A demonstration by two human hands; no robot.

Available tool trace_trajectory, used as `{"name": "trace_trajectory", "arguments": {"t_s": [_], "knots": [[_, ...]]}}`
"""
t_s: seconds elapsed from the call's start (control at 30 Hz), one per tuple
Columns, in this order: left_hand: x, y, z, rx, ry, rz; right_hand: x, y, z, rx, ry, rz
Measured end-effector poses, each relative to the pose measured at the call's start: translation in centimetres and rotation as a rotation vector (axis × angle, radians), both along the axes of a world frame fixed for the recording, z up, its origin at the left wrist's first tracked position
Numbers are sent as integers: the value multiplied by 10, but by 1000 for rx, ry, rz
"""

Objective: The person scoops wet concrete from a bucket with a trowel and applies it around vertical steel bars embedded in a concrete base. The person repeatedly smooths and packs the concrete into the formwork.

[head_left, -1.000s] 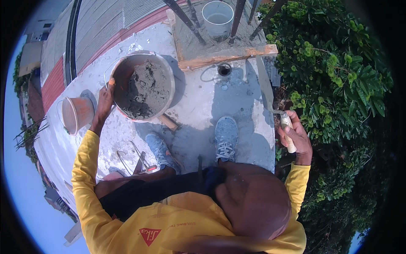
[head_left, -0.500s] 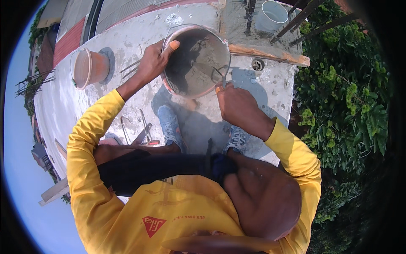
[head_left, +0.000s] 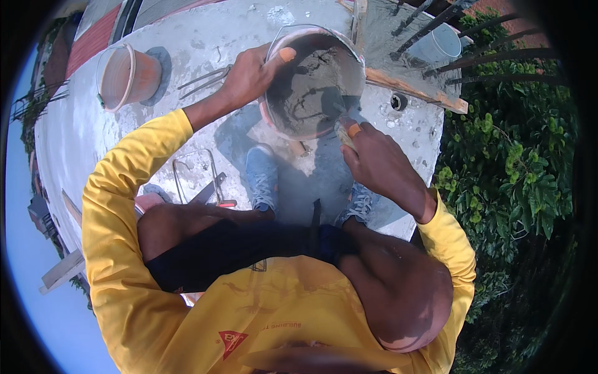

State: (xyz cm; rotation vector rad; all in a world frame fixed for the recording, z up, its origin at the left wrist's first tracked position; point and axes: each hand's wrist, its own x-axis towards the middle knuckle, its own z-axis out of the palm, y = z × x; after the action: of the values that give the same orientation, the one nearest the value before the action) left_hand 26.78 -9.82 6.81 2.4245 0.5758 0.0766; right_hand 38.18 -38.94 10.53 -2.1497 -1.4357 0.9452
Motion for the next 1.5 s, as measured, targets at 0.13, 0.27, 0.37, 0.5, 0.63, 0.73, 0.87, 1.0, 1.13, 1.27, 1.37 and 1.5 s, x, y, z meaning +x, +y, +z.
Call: {"name": "trace_trajectory", "arguments": {"t_s": [0.13, 0.27, 0.37, 0.5, 0.63, 0.73, 0.87, 1.0, 1.13, 1.27, 1.37, 1.5], "knots": [[-12, 11, -9, -175, -49, -24, -33, 20, -9, 16, -38, -37], [-17, 28, -15, -168, 5, 19, -48, 15, 4, -214, -55, 66], [-15, 30, -21, -257, -96, 42, -36, 11, 10, -9, 7, 64], [-13, 38, -21, -289, -135, 8, -22, 18, 9, -239, 679, -198], [-13, 53, -21, -366, -67, 17, -16, 19, -5, -304, 1016, -450], [-17, 67, -29, -420, -52, 72, -12, 13, -28, -219, 1206, -470], [-34, 77, -45, -479, -108, 187, -10, 7, -65, -161, 1274, -467], [-37, 93, -55, -641, -54, 268, 2, 15, -80, -109, 1236, -403], [-31, 113, -64, -566, 70, 302, 23, 28, -79, -66, 1144, -309], [-30, 120, -76, -574, 15, 309, 43, 17, -75, -48, 1213, -297], [-31, 124, -77, -555, -4, 294, 55, -17, -71, -44, 1343, -260], [-31, 127, -65, -566, 155, 319, 66, -100, -61, 28, 1446, -318]]}}
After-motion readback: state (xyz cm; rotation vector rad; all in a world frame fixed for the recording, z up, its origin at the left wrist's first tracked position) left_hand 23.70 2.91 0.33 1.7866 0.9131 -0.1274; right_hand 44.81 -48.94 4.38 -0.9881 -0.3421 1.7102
